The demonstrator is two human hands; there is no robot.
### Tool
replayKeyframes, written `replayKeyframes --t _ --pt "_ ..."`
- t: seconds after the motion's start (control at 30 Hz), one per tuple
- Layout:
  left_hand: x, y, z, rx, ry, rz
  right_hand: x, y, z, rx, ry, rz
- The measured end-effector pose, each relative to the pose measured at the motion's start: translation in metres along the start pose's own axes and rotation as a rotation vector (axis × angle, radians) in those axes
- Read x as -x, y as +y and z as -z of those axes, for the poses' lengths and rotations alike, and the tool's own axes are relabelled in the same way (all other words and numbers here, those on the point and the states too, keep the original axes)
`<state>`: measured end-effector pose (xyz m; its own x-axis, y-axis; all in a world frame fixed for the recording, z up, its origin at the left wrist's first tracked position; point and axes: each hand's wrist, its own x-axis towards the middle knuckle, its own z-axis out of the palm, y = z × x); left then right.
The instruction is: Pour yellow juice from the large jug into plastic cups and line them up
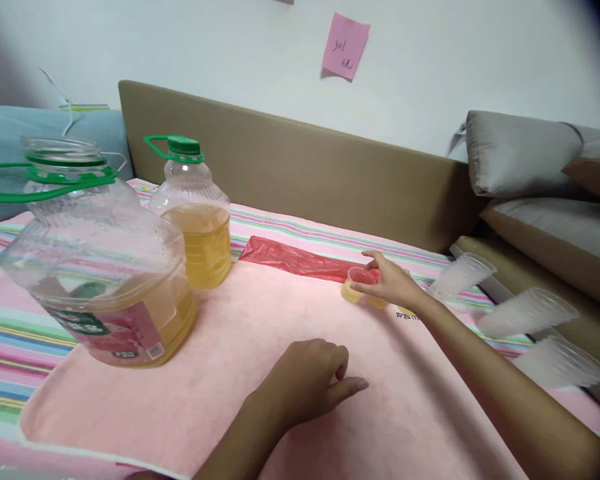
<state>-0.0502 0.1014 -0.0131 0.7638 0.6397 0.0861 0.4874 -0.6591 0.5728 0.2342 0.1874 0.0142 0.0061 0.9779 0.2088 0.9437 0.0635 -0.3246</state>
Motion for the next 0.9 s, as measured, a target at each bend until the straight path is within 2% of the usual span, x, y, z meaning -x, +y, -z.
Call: replayKeyframes --t 0.3,0.47,0.73,0.8,0.9 --pt "-0.001 0.001 0.001 -0.010 -0.011 -0.003 0.000 -0.001 -0.001 -0.008 0.020 -0.054" --pt "-0.001 0.001 0.002 -0.013 -0.014 -0.005 0.001 -0.003 0.008 -0.072 0.059 -0.074" --pt "0.000 0.001 0.001 -0.009 -0.005 -0.006 0.004 -0.005 0.011 -0.117 -0.033 0.031" --pt "-0.001 0.001 0.000 -0.011 -0.006 -0.009 0.005 -0.007 0.014 -0.139 0.016 0.033" --pt "0.000 0.000 0.001 -0.017 -0.005 -0.012 0.020 -0.011 0.028 -0.186 0.199 0.023"
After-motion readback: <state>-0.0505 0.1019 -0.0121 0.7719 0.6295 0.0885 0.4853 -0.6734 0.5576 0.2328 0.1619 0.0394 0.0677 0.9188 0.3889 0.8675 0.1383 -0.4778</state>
